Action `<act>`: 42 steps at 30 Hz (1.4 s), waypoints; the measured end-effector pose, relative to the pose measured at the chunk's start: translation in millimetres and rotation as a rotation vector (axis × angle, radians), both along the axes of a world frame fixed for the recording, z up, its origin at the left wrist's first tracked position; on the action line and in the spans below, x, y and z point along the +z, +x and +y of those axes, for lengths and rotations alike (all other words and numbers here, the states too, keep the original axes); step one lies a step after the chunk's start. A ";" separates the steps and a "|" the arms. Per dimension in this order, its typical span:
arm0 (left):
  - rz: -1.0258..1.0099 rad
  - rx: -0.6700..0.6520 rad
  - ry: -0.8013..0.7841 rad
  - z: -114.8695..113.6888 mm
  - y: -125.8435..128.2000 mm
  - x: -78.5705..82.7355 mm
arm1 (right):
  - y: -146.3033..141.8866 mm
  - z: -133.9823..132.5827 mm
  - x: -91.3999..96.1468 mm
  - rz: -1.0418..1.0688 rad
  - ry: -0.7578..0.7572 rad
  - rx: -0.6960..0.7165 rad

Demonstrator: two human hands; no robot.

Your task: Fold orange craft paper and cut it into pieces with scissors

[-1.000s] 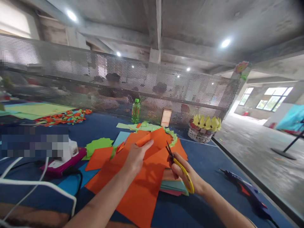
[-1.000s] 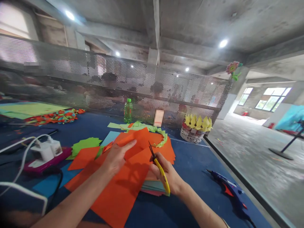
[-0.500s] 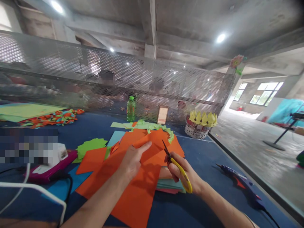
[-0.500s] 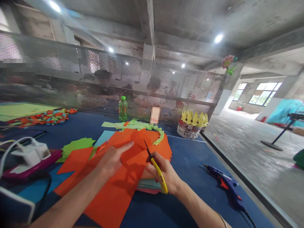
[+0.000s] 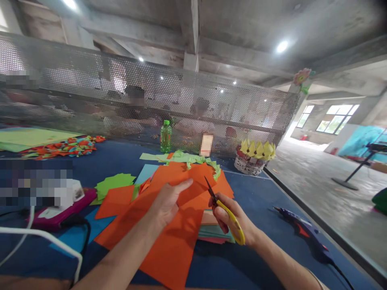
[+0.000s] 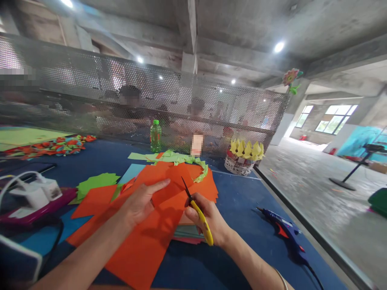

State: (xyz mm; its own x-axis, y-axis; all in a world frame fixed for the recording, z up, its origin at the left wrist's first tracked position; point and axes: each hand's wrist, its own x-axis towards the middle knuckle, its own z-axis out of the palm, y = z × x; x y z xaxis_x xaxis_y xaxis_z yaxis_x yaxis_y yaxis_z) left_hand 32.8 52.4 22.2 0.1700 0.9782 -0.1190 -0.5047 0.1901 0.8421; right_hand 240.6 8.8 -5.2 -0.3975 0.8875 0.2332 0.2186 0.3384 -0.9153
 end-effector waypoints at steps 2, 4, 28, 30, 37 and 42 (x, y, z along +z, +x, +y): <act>0.005 -0.017 -0.014 -0.2 -0.6 0.1 | -0.3 -0.5 0.4 0.006 -0.008 -0.004; 0.002 -0.031 -0.017 -0.3 -1.1 0.1 | -0.6 -0.7 0.3 0.013 -0.014 -0.011; -0.022 -0.029 -0.004 -2.5 1.4 3.1 | -6.8 -3.9 -2.6 0.038 -0.034 -0.092; -0.020 -0.026 -0.008 -1.9 1.4 2.8 | -7.5 -3.9 -3.6 0.038 -0.026 -0.107; -0.025 -0.046 0.004 -2.3 1.5 2.7 | -8.0 -4.5 -6.4 -0.004 0.019 -0.145; -0.030 -0.050 0.017 -1.7 1.6 1.3 | -6.3 -6.6 -5.1 -0.068 0.057 -0.136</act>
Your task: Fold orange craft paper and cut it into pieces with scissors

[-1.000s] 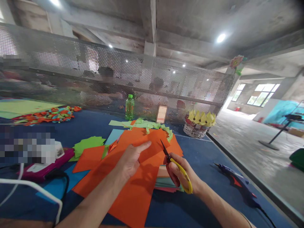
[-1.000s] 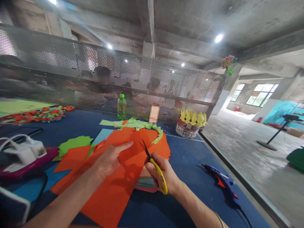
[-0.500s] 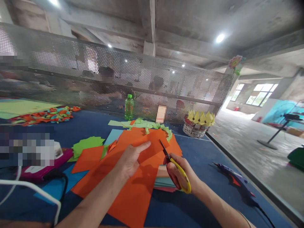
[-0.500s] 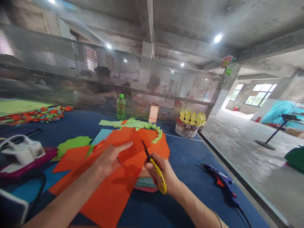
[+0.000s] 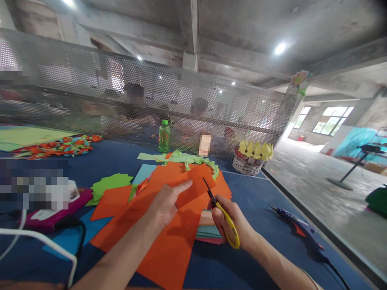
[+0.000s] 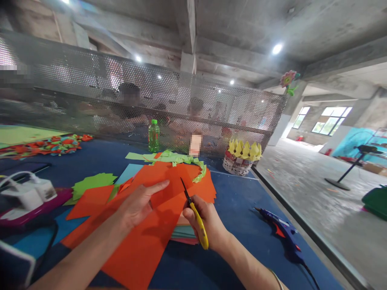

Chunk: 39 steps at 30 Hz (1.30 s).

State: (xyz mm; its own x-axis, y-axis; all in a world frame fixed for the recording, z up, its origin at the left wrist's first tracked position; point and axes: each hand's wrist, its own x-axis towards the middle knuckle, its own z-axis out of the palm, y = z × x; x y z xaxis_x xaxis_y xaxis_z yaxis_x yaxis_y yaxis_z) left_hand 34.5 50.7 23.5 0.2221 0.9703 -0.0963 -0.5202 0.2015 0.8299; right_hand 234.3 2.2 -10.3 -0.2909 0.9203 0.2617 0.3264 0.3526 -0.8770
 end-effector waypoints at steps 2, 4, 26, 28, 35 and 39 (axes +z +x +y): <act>-0.004 0.003 0.011 0.2 0.4 -1.0 | 0.2 -1.3 0.5 -0.025 0.011 0.005; -0.007 0.002 0.018 0.0 0.9 -1.7 | 0.2 -2.5 1.1 -0.044 0.024 0.008; 0.055 -0.075 0.008 -6.8 5.5 -4.8 | 3.3 -1.5 -1.7 -0.023 0.088 0.034; 0.052 -0.081 0.014 -7.7 5.3 -5.6 | 3.4 -1.5 -2.7 -0.019 0.094 0.025; 0.040 -0.096 0.024 -6.2 5.9 -8.4 | 4.2 -1.1 -3.8 -0.017 0.105 -0.029; 0.036 -0.106 0.025 -5.0 6.1 -8.9 | 2.4 -0.5 -1.3 -0.013 0.129 -0.062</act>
